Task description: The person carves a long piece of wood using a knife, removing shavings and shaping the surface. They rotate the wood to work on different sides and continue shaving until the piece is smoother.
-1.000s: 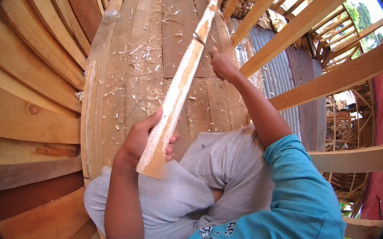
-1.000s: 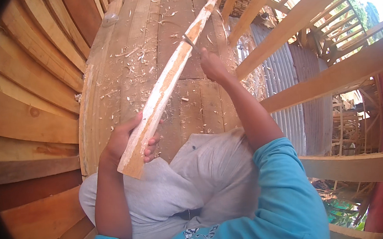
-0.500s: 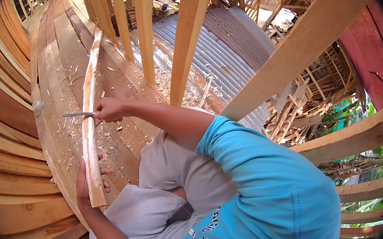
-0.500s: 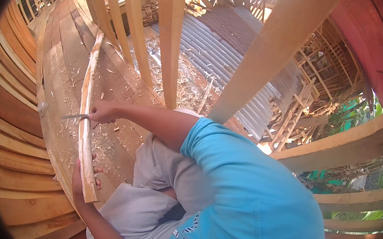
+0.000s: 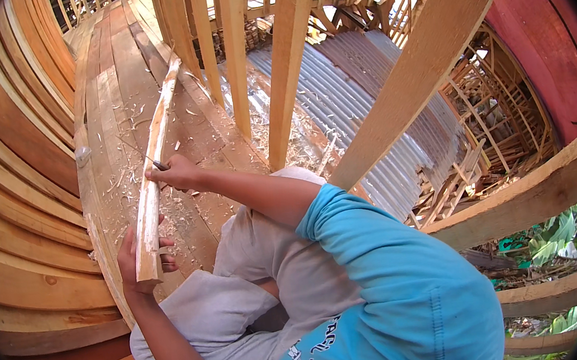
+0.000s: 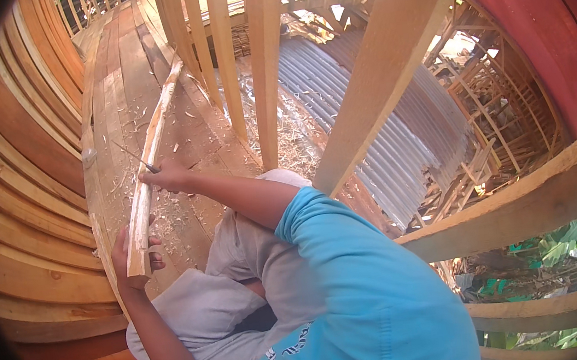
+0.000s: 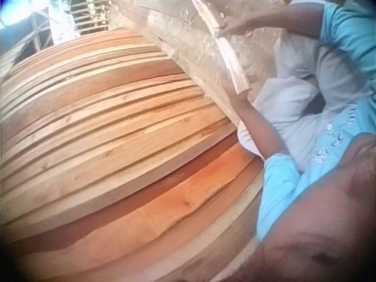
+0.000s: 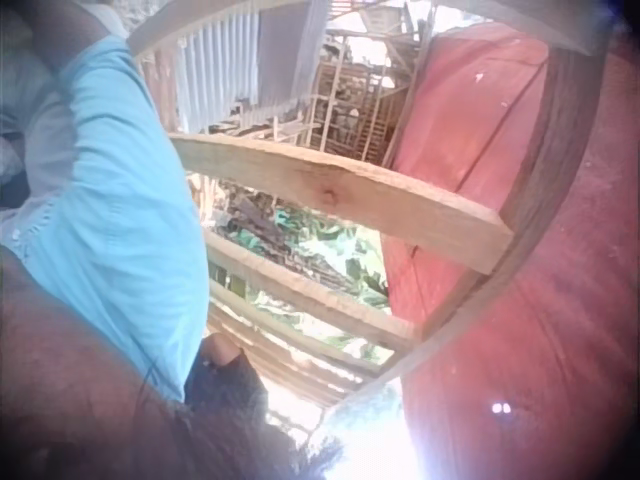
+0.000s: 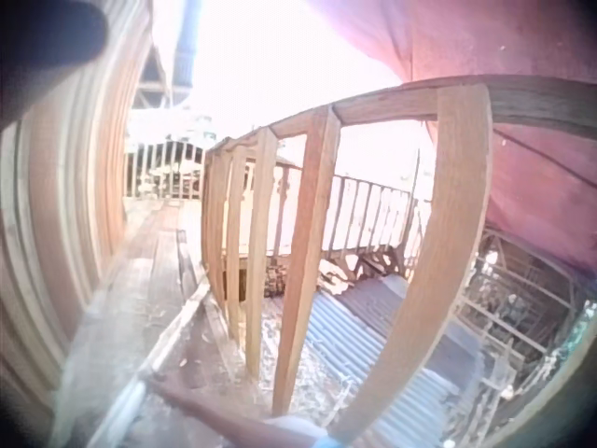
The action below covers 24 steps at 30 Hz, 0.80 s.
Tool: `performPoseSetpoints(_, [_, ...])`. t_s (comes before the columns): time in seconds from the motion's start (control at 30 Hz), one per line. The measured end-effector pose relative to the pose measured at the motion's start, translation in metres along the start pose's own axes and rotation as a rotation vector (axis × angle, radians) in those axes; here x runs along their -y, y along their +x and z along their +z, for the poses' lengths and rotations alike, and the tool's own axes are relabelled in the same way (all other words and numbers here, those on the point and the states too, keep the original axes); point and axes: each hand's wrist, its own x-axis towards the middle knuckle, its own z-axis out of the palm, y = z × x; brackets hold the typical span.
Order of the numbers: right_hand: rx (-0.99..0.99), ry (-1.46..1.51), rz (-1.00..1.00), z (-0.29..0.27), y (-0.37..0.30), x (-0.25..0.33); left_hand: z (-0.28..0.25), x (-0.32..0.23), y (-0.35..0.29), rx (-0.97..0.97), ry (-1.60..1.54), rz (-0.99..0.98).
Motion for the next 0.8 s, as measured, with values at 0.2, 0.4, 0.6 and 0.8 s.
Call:
performPoseSetpoints(0.2, [0.029, -0.398, -0.104, 0.006, 0.002, -0.003, -0.017, 0.005, -0.005, 0.131, -0.242, 0.004])
performPoseSetpoints(0.4, [0.039, -0.745, -0.082, 0.005, -0.034, 0.019, -0.014, -0.002, -0.006, 0.099, -0.421, -0.101])
performPoseSetpoints(0.6, [-0.109, -0.705, -0.356, 0.03, -0.034, 0.0, -0.013, 0.002, -0.006, 0.053, -0.32, -0.125])
performPoseSetpoints(0.8, [-0.157, -0.787, -0.5, 0.022, -0.01, -0.031, -0.031, 0.014, -0.001, 0.081, -0.328, -0.112])
